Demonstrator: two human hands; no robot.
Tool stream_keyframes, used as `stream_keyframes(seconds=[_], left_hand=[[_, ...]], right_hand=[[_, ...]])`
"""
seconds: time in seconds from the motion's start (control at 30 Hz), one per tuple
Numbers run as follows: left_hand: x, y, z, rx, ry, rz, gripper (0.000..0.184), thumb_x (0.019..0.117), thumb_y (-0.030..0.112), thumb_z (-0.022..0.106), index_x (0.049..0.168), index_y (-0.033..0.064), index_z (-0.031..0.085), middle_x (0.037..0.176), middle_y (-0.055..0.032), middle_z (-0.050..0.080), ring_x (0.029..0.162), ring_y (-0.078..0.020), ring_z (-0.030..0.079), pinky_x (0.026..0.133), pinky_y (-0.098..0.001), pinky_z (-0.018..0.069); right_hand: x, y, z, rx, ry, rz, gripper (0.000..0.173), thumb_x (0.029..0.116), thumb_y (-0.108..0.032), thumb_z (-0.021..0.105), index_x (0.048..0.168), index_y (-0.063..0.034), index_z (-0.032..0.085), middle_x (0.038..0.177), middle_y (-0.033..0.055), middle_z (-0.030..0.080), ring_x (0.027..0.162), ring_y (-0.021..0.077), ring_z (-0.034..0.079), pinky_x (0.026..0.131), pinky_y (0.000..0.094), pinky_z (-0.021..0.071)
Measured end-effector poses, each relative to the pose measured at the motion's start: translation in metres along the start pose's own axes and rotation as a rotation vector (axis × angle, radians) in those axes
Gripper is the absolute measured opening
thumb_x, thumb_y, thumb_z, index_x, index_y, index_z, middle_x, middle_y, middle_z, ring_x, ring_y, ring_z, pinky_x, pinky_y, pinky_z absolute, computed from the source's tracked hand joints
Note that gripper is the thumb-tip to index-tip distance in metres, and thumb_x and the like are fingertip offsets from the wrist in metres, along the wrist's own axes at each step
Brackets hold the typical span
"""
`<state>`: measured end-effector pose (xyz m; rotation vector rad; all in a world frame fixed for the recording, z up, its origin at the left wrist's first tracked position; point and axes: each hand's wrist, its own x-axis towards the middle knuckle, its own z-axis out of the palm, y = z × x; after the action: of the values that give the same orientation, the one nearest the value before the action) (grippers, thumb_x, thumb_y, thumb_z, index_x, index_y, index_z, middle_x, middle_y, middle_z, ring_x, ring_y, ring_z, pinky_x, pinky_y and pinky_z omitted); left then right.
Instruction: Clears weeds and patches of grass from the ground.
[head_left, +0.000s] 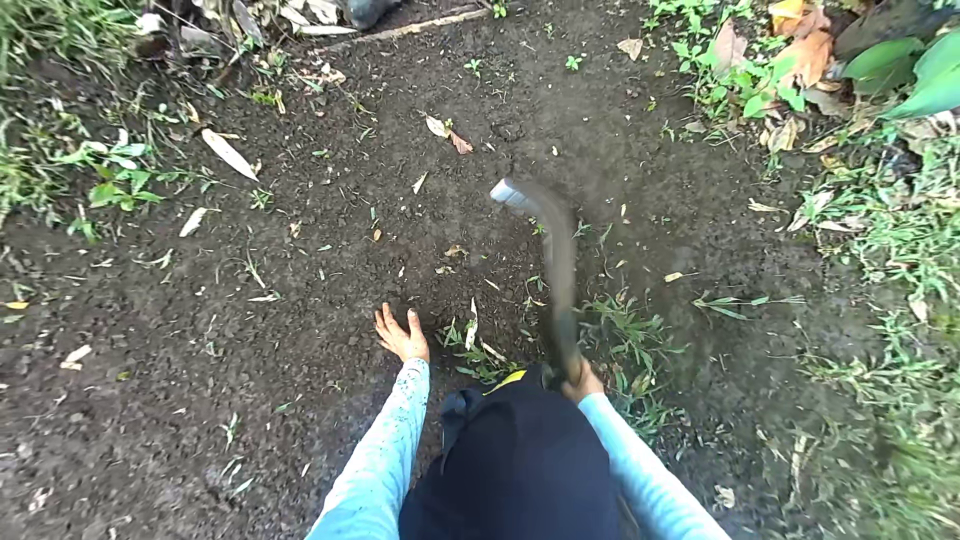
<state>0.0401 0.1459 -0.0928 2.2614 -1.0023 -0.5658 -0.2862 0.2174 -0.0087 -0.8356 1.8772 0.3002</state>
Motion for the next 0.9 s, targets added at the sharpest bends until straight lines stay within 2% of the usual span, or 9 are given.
stream_keyframes(seconds=[0.17,0.33,0.43,0.57,0.6,0.67,0.73,0.8,0.9], left_hand=[[0.0,0.002,0.0,-0.017,-0.014,-0.009,0.074,0.1025,0.045,0.045,0.16,0.0001,0.03,0.166,-0.0283,0.021,0.155,-0.0473,0.016,0.122,-0.0675,0.0044],[-0.005,0.002,-0.002,-0.033,-0.033,0.012,0.071,0.1042,0.04,0.043,0.16,-0.0007,0.028,0.167,-0.0286,0.019,0.156,-0.0466,0.015,0.124,-0.0652,0.0047],[-0.007,0.002,-0.005,-0.049,-0.041,0.0,0.068,0.1051,0.037,0.045,0.159,-0.0014,0.029,0.166,-0.0293,0.02,0.155,-0.0465,0.018,0.124,-0.0643,0.0079],[0.0,0.011,-0.005,-0.074,-0.02,-0.018,0.066,0.1055,0.034,0.045,0.159,-0.0024,0.03,0.166,-0.0297,0.021,0.155,-0.0454,0.019,0.124,-0.0636,0.0097],[-0.002,0.011,-0.004,-0.069,-0.023,-0.022,0.066,0.1056,0.034,0.045,0.159,-0.0023,0.029,0.166,-0.0297,0.02,0.155,-0.0458,0.019,0.123,-0.0643,0.0088],[-0.003,0.005,-0.001,-0.043,-0.018,-0.006,0.067,0.1049,0.036,0.045,0.159,-0.0012,0.03,0.166,-0.0288,0.021,0.154,-0.0463,0.02,0.123,-0.0648,0.0093],[-0.007,0.0,-0.002,-0.003,-0.013,0.007,0.069,0.1044,0.04,0.044,0.16,0.0017,0.03,0.167,-0.0275,0.021,0.155,-0.0471,0.019,0.121,-0.0681,0.0088],[-0.015,-0.001,-0.006,0.056,-0.004,-0.024,0.07,0.1036,0.046,0.043,0.16,0.0061,0.032,0.168,-0.0259,0.02,0.155,-0.0489,0.015,0.118,-0.0735,0.0073],[-0.036,-0.003,-0.011,0.12,-0.057,-0.086,0.071,0.1042,0.048,0.044,0.161,0.008,0.031,0.169,-0.0259,0.015,0.156,-0.0491,0.011,0.118,-0.074,0.0065]], right_hand=[[-0.024,0.058,0.002,-0.335,-0.23,0.02,0.075,0.0978,-0.02,0.066,0.163,-0.0155,0.029,0.138,0.0269,0.063,0.128,0.0459,0.061,0.108,0.0639,0.0458],[-0.014,-0.009,-0.005,0.012,-0.004,-0.084,0.073,0.096,-0.017,0.071,0.156,0.0032,0.035,0.135,0.0313,0.062,0.128,0.0448,0.06,0.112,0.0566,0.0443],[0.001,-0.029,-0.001,-0.11,-0.083,-0.04,0.079,0.0971,-0.021,0.068,0.162,-0.0061,0.025,0.138,0.0272,0.061,0.13,0.0412,0.06,0.111,0.0553,0.0451],[-0.003,0.033,0.01,-0.367,-0.218,-0.022,0.075,0.0967,-0.024,0.068,0.162,-0.0171,0.032,0.143,0.0281,0.058,0.13,0.0477,0.058,0.107,0.0651,0.0462],[-0.012,0.043,0.006,-0.353,-0.224,-0.013,0.074,0.0984,-0.023,0.067,0.162,-0.0161,0.031,0.145,0.0288,0.055,0.131,0.0482,0.057,0.108,0.065,0.0454],[-0.026,0.047,-0.005,-0.248,-0.146,-0.019,0.072,0.0984,-0.022,0.067,0.161,-0.0105,0.033,0.136,0.0292,0.062,0.126,0.0472,0.061,0.107,0.0634,0.0461],[-0.03,0.033,-0.018,-0.038,0.013,-0.049,0.072,0.0954,-0.016,0.07,0.157,-0.0011,0.036,0.13,0.0323,0.064,0.122,0.0482,0.063,0.107,0.0619,0.0466],[-0.027,0.009,-0.026,0.168,0.113,-0.019,0.075,0.0944,-0.012,0.072,0.157,0.0012,0.033,0.134,0.0322,0.061,0.126,0.0461,0.06,0.109,0.0589,0.0447],[-0.02,0.026,-0.007,0.062,0.051,0.052,0.078,0.0955,-0.016,0.071,0.159,0.0001,0.03,0.137,0.0309,0.061,0.128,0.0446,0.06,0.111,0.0566,0.045]])
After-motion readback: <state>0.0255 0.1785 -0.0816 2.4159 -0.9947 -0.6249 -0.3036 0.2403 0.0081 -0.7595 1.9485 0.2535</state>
